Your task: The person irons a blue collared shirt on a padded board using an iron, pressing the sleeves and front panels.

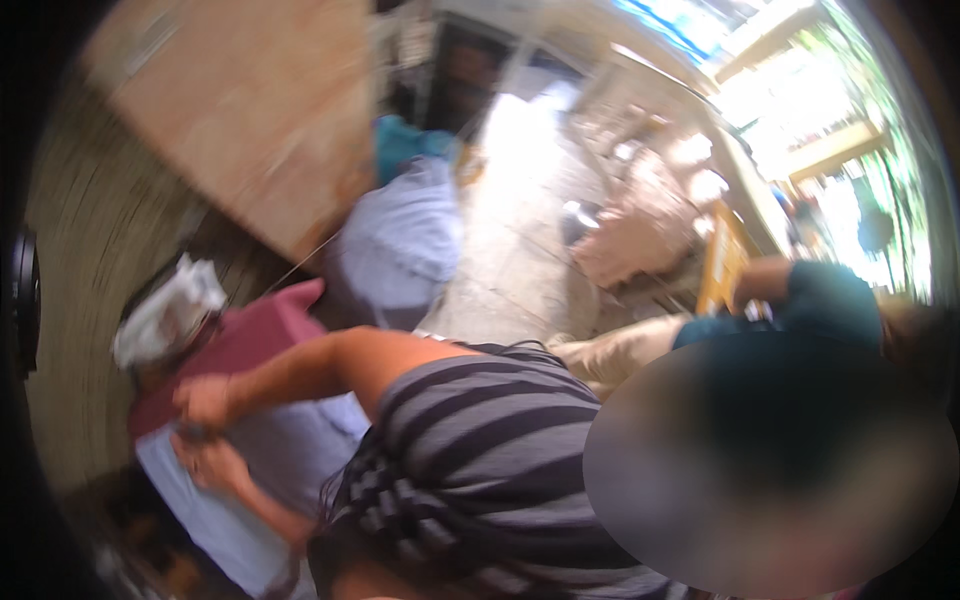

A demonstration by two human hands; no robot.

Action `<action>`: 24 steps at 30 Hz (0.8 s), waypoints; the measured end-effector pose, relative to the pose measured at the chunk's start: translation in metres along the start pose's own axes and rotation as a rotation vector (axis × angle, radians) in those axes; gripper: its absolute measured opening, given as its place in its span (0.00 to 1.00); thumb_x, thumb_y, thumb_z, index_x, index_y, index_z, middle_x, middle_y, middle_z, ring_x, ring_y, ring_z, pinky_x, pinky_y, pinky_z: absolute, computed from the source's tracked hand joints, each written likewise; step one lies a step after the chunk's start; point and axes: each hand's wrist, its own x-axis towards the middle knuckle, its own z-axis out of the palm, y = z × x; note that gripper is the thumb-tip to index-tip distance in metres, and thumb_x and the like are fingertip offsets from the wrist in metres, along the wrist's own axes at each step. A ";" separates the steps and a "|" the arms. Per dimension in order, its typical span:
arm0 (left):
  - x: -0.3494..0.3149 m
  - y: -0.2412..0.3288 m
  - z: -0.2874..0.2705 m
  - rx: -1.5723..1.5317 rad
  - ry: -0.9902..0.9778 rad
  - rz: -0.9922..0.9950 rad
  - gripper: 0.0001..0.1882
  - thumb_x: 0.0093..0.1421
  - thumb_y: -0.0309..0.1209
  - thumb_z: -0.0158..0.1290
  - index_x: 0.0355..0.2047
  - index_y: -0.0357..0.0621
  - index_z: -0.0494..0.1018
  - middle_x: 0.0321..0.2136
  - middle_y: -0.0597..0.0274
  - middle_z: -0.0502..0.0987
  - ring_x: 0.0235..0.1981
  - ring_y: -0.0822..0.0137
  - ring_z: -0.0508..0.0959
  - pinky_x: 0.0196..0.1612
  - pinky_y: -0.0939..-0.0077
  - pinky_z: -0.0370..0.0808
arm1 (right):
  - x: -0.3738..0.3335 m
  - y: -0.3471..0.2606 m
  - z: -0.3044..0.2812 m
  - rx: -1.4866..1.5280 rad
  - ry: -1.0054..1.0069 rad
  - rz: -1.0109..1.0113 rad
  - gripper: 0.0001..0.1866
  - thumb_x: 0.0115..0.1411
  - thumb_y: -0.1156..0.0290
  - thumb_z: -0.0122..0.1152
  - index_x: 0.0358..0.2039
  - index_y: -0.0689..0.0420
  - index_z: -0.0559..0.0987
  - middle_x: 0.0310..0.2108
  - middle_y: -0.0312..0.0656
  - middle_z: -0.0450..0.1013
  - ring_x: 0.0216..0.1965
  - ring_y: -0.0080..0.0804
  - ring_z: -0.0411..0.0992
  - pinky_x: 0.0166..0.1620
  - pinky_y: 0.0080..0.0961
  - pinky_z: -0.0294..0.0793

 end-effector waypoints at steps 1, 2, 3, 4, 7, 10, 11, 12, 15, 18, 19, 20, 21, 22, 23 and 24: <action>0.003 0.009 0.022 -0.063 0.077 0.092 0.40 0.65 0.58 0.43 0.67 0.41 0.56 0.67 0.52 0.58 0.68 0.55 0.58 0.66 0.55 0.57 | -0.011 0.021 -0.007 -0.140 -0.019 -0.014 0.12 0.45 0.63 0.64 0.31 0.53 0.81 0.33 0.44 0.74 0.42 0.42 0.72 0.45 0.40 0.73; -0.007 0.006 0.010 0.095 -0.017 0.006 0.43 0.65 0.61 0.41 0.68 0.41 0.55 0.68 0.49 0.58 0.68 0.52 0.58 0.67 0.53 0.56 | -0.010 0.006 -0.002 -0.154 -0.106 0.012 0.19 0.44 0.61 0.65 0.38 0.53 0.82 0.37 0.45 0.74 0.45 0.43 0.72 0.48 0.39 0.72; -0.017 -0.020 0.008 0.019 0.045 -0.035 0.43 0.65 0.62 0.39 0.68 0.40 0.56 0.68 0.47 0.57 0.69 0.51 0.57 0.67 0.51 0.55 | 0.005 -0.012 -0.002 -0.020 -0.222 -0.003 0.23 0.45 0.60 0.66 0.44 0.53 0.81 0.41 0.47 0.74 0.47 0.44 0.71 0.51 0.39 0.71; -0.016 -0.005 -0.016 0.033 -0.033 -0.060 0.43 0.65 0.61 0.40 0.67 0.39 0.57 0.68 0.46 0.57 0.68 0.49 0.58 0.66 0.50 0.55 | 0.004 -0.010 -0.012 -0.030 -0.298 0.034 0.25 0.46 0.61 0.67 0.47 0.53 0.80 0.42 0.48 0.74 0.48 0.46 0.71 0.52 0.40 0.71; -0.016 0.007 -0.026 -0.032 -0.047 -0.013 0.39 0.66 0.56 0.43 0.67 0.39 0.57 0.69 0.50 0.55 0.70 0.50 0.52 0.67 0.44 0.48 | 0.008 0.023 -0.034 -0.001 -0.297 0.015 0.20 0.53 0.73 0.59 0.49 0.53 0.79 0.40 0.51 0.75 0.45 0.50 0.72 0.52 0.42 0.72; -0.041 -0.013 -0.023 -0.152 0.026 -0.111 0.40 0.66 0.57 0.42 0.68 0.41 0.55 0.70 0.53 0.51 0.71 0.51 0.48 0.69 0.44 0.43 | 0.021 0.021 -0.045 0.133 -0.284 -0.012 0.23 0.51 0.79 0.62 0.50 0.53 0.79 0.33 0.46 0.73 0.36 0.42 0.73 0.42 0.36 0.74; -0.053 -0.022 -0.026 -0.146 0.017 -0.144 0.40 0.66 0.56 0.42 0.69 0.42 0.54 0.71 0.54 0.50 0.72 0.51 0.48 0.69 0.44 0.43 | 0.022 0.015 -0.045 0.183 -0.301 -0.027 0.24 0.51 0.79 0.64 0.50 0.53 0.79 0.31 0.44 0.72 0.34 0.38 0.73 0.39 0.33 0.74; -0.063 -0.028 -0.028 -0.153 0.009 -0.163 0.39 0.66 0.56 0.41 0.69 0.43 0.53 0.71 0.55 0.49 0.72 0.52 0.47 0.70 0.45 0.42 | 0.023 0.015 -0.047 0.177 -0.347 -0.035 0.24 0.51 0.80 0.64 0.51 0.54 0.78 0.29 0.42 0.71 0.32 0.35 0.71 0.37 0.31 0.73; -0.090 -0.037 -0.035 -0.136 -0.005 -0.235 0.41 0.65 0.58 0.42 0.69 0.44 0.53 0.72 0.56 0.48 0.72 0.52 0.47 0.69 0.44 0.42 | 0.029 0.017 -0.057 0.165 -0.469 -0.038 0.25 0.52 0.79 0.65 0.53 0.52 0.78 0.23 0.37 0.65 0.26 0.28 0.66 0.32 0.27 0.69; -0.107 -0.046 -0.044 -0.130 0.015 -0.264 0.44 0.62 0.61 0.45 0.69 0.44 0.54 0.71 0.56 0.50 0.72 0.51 0.48 0.69 0.43 0.44 | 0.045 0.012 -0.069 0.127 -0.666 0.030 0.23 0.53 0.72 0.65 0.52 0.51 0.78 0.25 0.43 0.70 0.30 0.39 0.73 0.40 0.33 0.74; -0.108 -0.047 -0.046 -0.135 0.017 -0.259 0.44 0.62 0.61 0.46 0.69 0.44 0.55 0.71 0.56 0.50 0.72 0.51 0.49 0.69 0.43 0.44 | 0.052 0.009 -0.074 0.110 -0.724 0.053 0.22 0.54 0.71 0.65 0.52 0.51 0.78 0.26 0.44 0.71 0.31 0.40 0.73 0.40 0.34 0.74; -0.108 -0.048 -0.047 -0.139 0.020 -0.255 0.45 0.61 0.62 0.47 0.68 0.44 0.55 0.71 0.56 0.51 0.71 0.51 0.50 0.69 0.44 0.45 | 0.056 0.007 -0.076 0.092 -0.783 0.075 0.22 0.55 0.71 0.65 0.52 0.51 0.78 0.26 0.44 0.72 0.31 0.41 0.74 0.40 0.34 0.75; -0.107 -0.049 -0.047 -0.143 0.022 -0.254 0.45 0.60 0.62 0.48 0.68 0.44 0.56 0.70 0.56 0.52 0.71 0.51 0.50 0.68 0.44 0.45 | 0.056 0.013 -0.072 0.131 -0.713 0.027 0.21 0.56 0.70 0.64 0.52 0.51 0.78 0.27 0.45 0.73 0.33 0.42 0.75 0.41 0.35 0.75; -0.104 -0.046 -0.047 -0.154 0.043 -0.241 0.45 0.59 0.62 0.48 0.68 0.44 0.57 0.70 0.56 0.53 0.71 0.51 0.51 0.68 0.43 0.46 | 0.052 0.023 -0.070 0.162 -0.638 -0.017 0.20 0.57 0.69 0.64 0.52 0.50 0.78 0.28 0.45 0.74 0.34 0.44 0.76 0.42 0.36 0.76; -0.102 -0.046 -0.047 -0.158 0.065 -0.236 0.45 0.59 0.62 0.49 0.67 0.44 0.58 0.70 0.56 0.53 0.70 0.51 0.52 0.68 0.43 0.46 | 0.052 0.030 -0.065 0.201 -0.566 -0.067 0.20 0.57 0.68 0.64 0.51 0.50 0.78 0.29 0.46 0.76 0.36 0.46 0.77 0.43 0.36 0.76; -0.100 -0.046 -0.047 -0.162 0.088 -0.231 0.45 0.59 0.62 0.50 0.67 0.44 0.59 0.70 0.55 0.54 0.70 0.50 0.53 0.68 0.43 0.46 | 0.048 0.036 -0.062 0.192 -0.517 -0.151 0.17 0.60 0.67 0.60 0.51 0.49 0.78 0.36 0.45 0.78 0.42 0.50 0.76 0.46 0.40 0.77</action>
